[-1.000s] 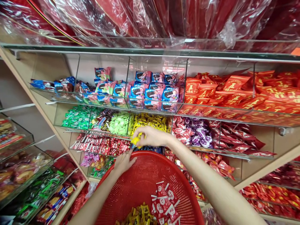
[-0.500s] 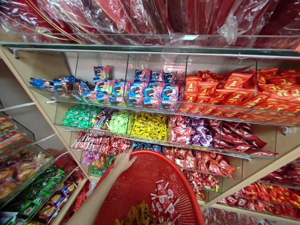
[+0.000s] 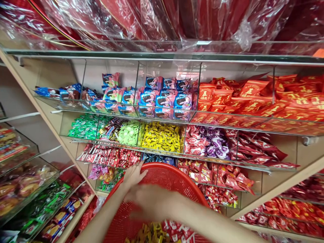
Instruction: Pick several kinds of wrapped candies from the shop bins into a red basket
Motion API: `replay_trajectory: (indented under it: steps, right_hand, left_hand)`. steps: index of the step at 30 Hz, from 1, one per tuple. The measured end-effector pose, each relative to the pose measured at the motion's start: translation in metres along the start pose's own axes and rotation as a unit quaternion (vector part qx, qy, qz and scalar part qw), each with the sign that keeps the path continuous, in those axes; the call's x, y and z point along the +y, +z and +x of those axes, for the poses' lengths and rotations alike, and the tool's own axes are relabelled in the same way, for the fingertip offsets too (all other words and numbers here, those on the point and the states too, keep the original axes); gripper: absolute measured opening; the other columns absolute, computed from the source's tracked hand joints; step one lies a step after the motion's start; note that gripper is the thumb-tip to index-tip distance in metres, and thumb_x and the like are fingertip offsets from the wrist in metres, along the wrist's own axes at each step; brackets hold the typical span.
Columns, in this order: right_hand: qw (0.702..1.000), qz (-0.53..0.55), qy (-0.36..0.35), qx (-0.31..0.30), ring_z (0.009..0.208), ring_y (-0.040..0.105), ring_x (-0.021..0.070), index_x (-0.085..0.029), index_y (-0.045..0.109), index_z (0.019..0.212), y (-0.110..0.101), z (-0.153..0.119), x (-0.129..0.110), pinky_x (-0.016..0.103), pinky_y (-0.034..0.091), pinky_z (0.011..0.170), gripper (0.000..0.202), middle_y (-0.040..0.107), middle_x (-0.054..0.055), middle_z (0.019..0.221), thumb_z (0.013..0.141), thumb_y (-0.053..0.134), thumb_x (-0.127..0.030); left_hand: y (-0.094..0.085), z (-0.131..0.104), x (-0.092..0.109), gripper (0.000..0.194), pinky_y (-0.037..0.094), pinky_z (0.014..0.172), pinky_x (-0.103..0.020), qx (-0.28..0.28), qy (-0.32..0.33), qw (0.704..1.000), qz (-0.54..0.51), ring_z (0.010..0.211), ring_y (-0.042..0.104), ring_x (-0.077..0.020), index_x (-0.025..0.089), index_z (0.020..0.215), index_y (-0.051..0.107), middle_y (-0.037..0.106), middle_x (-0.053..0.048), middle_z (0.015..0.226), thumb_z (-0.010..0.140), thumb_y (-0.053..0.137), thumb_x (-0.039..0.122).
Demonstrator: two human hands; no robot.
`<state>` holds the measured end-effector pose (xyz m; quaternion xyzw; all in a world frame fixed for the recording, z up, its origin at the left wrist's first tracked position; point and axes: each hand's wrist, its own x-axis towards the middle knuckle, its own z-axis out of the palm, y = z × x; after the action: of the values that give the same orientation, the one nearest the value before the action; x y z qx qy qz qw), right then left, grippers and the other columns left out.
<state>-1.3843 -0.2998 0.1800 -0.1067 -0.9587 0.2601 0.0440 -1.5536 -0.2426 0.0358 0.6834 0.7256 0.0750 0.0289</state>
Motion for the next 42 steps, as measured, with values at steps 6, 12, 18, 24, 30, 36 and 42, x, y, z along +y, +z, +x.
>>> replay_trajectory:
  steps: [6,12,18,24,30,36,42]
  right_hand:
    - [0.965,-0.052,0.142,0.214,0.080,0.058,0.0153,-0.015,0.061,0.095,-0.083,0.046,0.086,0.027,0.045,0.074,0.023,0.064,0.005,0.096,0.075,0.055,-0.024]
    - [0.958,-0.022,0.248,0.143,0.087,0.058,0.0164,-0.013,0.062,0.096,-0.075,0.089,0.137,0.024,0.044,0.076,0.027,0.065,0.006,0.098,0.071,0.059,-0.024]
    - [0.969,0.008,0.238,0.070,0.079,0.060,0.0134,-0.018,0.066,0.094,-0.068,0.103,0.150,0.019,0.045,0.070,0.026,0.067,0.001,0.094,0.069,0.061,-0.023]
    - [0.969,0.029,0.227,0.089,0.071,0.057,0.0108,-0.016,0.065,0.096,-0.065,0.097,0.168,0.019,0.044,0.064,0.030,0.067,0.001,0.086,0.067,0.059,-0.013]
    - [0.967,0.024,0.215,0.131,0.069,0.056,0.0109,-0.013,0.064,0.099,-0.061,0.090,0.173,0.020,0.044,0.064,0.032,0.066,0.003,0.084,0.069,0.053,-0.010]
    - [0.967,-0.002,0.202,0.158,0.073,0.056,0.0141,-0.013,0.067,0.093,-0.059,0.090,0.168,0.024,0.042,0.069,0.030,0.066,0.004,0.084,0.064,0.060,-0.010]
    - [0.958,-0.009,0.205,0.201,0.069,0.055,0.0144,-0.014,0.069,0.090,-0.058,0.086,0.167,0.025,0.042,0.065,0.026,0.065,0.002,0.074,0.065,0.060,-0.012]
  left_hand:
    - [0.006,0.000,-0.001,0.056,0.042,0.074,-0.031,0.030,0.001,1.000,0.008,0.090,0.057,-0.0233,0.019,0.128,0.037,0.060,-0.010,0.103,0.083,0.030,0.052]
    - [0.011,0.002,-0.004,0.056,0.043,0.074,-0.031,0.042,0.012,0.999,0.014,0.090,0.057,-0.0224,0.020,0.130,0.035,0.061,-0.011,0.102,0.084,0.030,0.050]
    - [0.012,0.003,-0.006,0.056,0.043,0.074,-0.032,0.051,0.017,0.998,0.020,0.088,0.058,-0.0224,0.018,0.127,0.039,0.061,-0.011,0.102,0.084,0.028,0.051]
    - [0.011,0.002,-0.005,0.057,0.043,0.075,-0.031,0.048,0.015,0.998,0.024,0.091,0.057,-0.0219,0.018,0.128,0.037,0.061,-0.011,0.103,0.084,0.027,0.052]
    - [0.011,0.002,-0.005,0.057,0.042,0.075,-0.031,0.036,0.008,0.999,0.030,0.091,0.057,-0.0217,0.019,0.130,0.035,0.060,-0.011,0.105,0.084,0.027,0.052]
    - [0.011,0.003,-0.005,0.057,0.043,0.072,-0.032,0.042,0.013,0.999,0.032,0.089,0.058,-0.0223,0.019,0.129,0.036,0.060,-0.010,0.104,0.084,0.028,0.052]
    - [0.008,0.002,-0.004,0.056,0.043,0.072,-0.030,0.038,0.013,0.999,0.031,0.090,0.058,-0.0219,0.019,0.129,0.037,0.060,-0.010,0.104,0.084,0.028,0.052]
